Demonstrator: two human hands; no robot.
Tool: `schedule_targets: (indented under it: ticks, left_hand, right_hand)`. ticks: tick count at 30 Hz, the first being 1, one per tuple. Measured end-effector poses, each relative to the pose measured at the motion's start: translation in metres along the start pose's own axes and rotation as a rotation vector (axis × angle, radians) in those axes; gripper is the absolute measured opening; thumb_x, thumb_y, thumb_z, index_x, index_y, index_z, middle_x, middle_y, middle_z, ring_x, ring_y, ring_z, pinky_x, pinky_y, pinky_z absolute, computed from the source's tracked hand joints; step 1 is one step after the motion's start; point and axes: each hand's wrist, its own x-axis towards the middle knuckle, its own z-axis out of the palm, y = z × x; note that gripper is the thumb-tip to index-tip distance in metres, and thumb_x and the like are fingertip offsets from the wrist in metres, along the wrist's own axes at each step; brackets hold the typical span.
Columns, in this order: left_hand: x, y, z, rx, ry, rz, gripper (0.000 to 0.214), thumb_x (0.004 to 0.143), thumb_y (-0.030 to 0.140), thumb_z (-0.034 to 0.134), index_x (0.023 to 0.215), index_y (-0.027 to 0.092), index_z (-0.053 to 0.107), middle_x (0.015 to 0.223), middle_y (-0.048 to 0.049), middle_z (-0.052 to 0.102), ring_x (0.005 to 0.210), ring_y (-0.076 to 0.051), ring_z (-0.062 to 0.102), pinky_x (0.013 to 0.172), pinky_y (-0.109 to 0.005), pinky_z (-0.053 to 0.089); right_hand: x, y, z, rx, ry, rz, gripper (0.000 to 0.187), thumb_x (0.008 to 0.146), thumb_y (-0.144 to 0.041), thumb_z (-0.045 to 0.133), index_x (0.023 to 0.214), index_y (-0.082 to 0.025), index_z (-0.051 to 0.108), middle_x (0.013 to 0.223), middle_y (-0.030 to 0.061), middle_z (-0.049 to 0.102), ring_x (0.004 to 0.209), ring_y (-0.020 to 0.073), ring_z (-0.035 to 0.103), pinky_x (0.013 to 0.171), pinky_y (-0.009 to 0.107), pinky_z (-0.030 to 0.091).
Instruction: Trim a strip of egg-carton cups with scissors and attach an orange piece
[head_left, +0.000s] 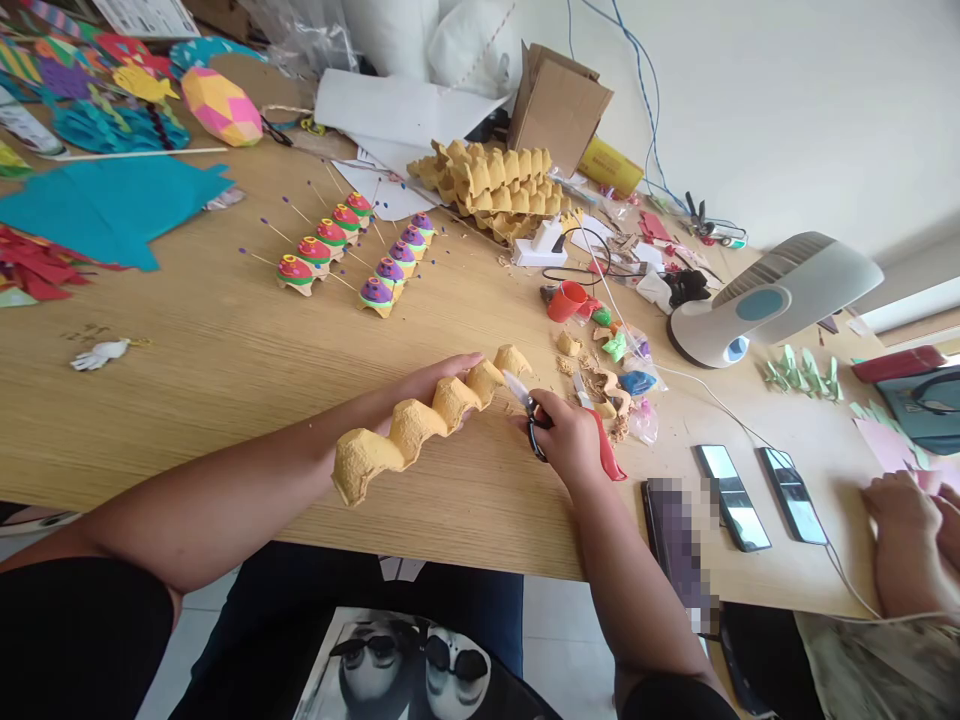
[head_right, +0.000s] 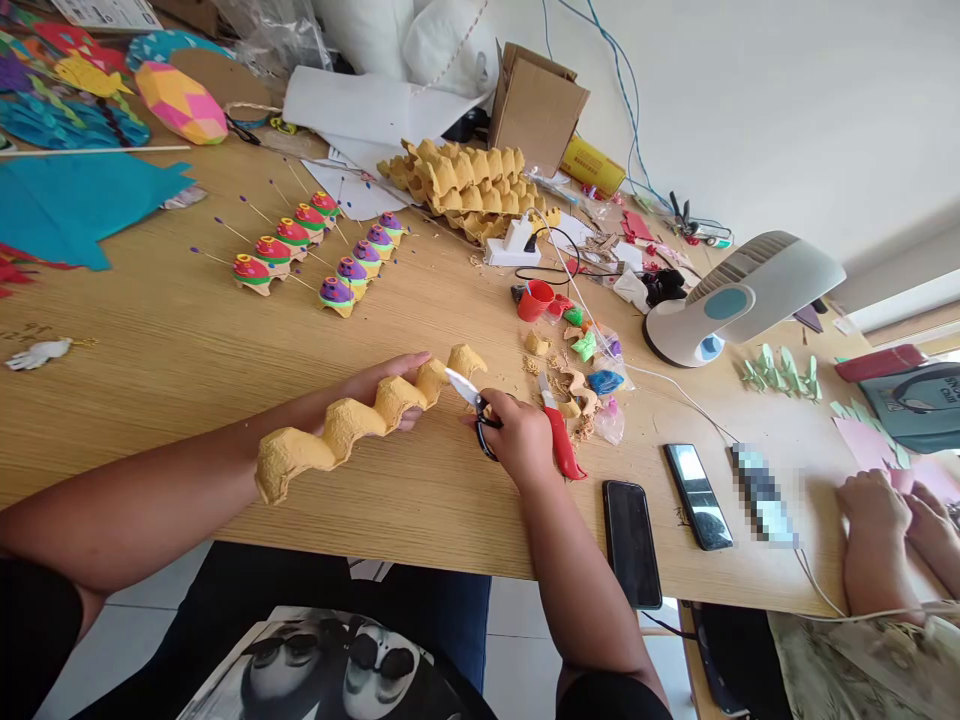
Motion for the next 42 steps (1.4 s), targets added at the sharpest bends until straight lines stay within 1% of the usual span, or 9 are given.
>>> schedule_targets:
  ticks: [6,10,15,21,27,32,34,38,42]
  left_hand:
    - [-0.009,0.000,0.007,0.046,-0.066,-0.075,0.052,0.096,0.069,0.060,0.081,0.019,0.062,0.056,0.0033,0.043,0.045,-0.008,0.032,0.046,-0.026,0.024]
    - [-0.019,-0.004,0.015,0.128,-0.134,-0.072,0.051,0.098,0.068,0.056,0.081,0.021,0.065,0.057,0.0009,0.044,0.047,-0.010,0.030,0.046,-0.030,0.022]
    - [-0.013,-0.010,0.009,0.158,-0.283,-0.058,0.056,0.096,0.074,0.052,0.089,0.021,0.069,0.051,0.0000,0.049,0.042,-0.011,0.029,0.042,-0.030,0.024]
    - [0.000,-0.020,-0.001,0.226,-0.183,0.129,0.030,0.090,0.048,0.065,0.084,0.019,0.071,0.066,-0.0053,0.066,0.058,-0.016,0.057,0.055,-0.026,0.046]
    - [0.007,-0.019,-0.002,0.064,-0.028,0.303,0.019,0.092,0.034,0.067,0.096,0.016,0.068,0.089,-0.0098,0.075,0.078,-0.019,0.072,0.076,-0.030,0.056]
    - [0.003,-0.016,0.010,-0.032,0.008,0.662,0.049,0.083,0.033,0.089,0.125,0.029,0.064,0.134,-0.0054,0.069,0.131,-0.023,0.064,0.104,-0.036,0.051]
    - [0.002,-0.015,0.014,-0.046,0.016,0.718,0.047,0.086,0.044,0.087,0.125,0.031,0.064,0.131,-0.0035,0.070,0.128,-0.022,0.064,0.102,-0.035,0.051]
    - [-0.003,-0.010,0.015,-0.009,0.119,0.666,0.045,0.089,0.054,0.079,0.124,0.029,0.065,0.104,-0.0034,0.075,0.091,-0.021,0.070,0.073,-0.031,0.050]
    - [-0.011,-0.009,0.011,0.106,0.140,0.582,0.047,0.089,0.054,0.074,0.125,0.026,0.066,0.083,-0.0022,0.072,0.072,-0.021,0.068,0.064,-0.030,0.045]
  right_hand:
    - [0.003,0.005,0.004,0.435,0.166,0.237,0.036,0.088,-0.050,0.078,0.111,-0.026,0.065,0.099,0.0060,0.080,0.084,0.0220,0.075,0.078,0.035,0.059]
    - [0.006,0.001,0.001,0.741,0.083,0.266,0.047,0.082,-0.053,0.084,0.111,-0.027,0.058,0.102,0.0068,0.079,0.093,0.0242,0.077,0.079,0.038,0.063]
    - [0.009,-0.002,-0.005,0.828,-0.012,0.329,0.055,0.070,-0.053,0.093,0.104,-0.026,0.059,0.089,0.0018,0.075,0.076,0.0191,0.072,0.065,0.031,0.058]
    - [0.009,-0.003,-0.003,0.908,0.046,0.404,0.053,0.073,-0.052,0.091,0.102,-0.026,0.056,0.076,-0.0034,0.070,0.053,0.0111,0.056,0.052,0.025,0.047]
    - [0.012,0.005,0.005,0.952,0.132,0.481,0.052,0.076,-0.059,0.084,0.103,-0.026,0.053,0.068,-0.0070,0.058,0.054,0.0140,0.061,0.046,0.024,0.045]
    - [0.014,0.001,0.002,0.921,0.231,0.500,0.053,0.075,-0.061,0.085,0.099,-0.026,0.052,0.072,-0.0069,0.057,0.052,0.0120,0.060,0.045,0.023,0.044]
    - [0.011,-0.005,0.001,0.899,0.132,0.461,0.053,0.073,-0.058,0.087,0.100,-0.026,0.054,0.070,-0.0071,0.059,0.050,0.0111,0.057,0.045,0.023,0.043]
    - [0.005,-0.012,0.005,0.824,-0.164,0.317,0.049,0.076,-0.055,0.088,0.103,-0.025,0.061,0.078,-0.0017,0.071,0.063,0.0149,0.066,0.055,0.026,0.051]
    - [0.003,-0.007,0.009,0.694,-0.123,0.246,0.046,0.080,-0.053,0.086,0.108,-0.024,0.063,0.091,0.0037,0.077,0.081,0.0194,0.073,0.074,0.033,0.058]
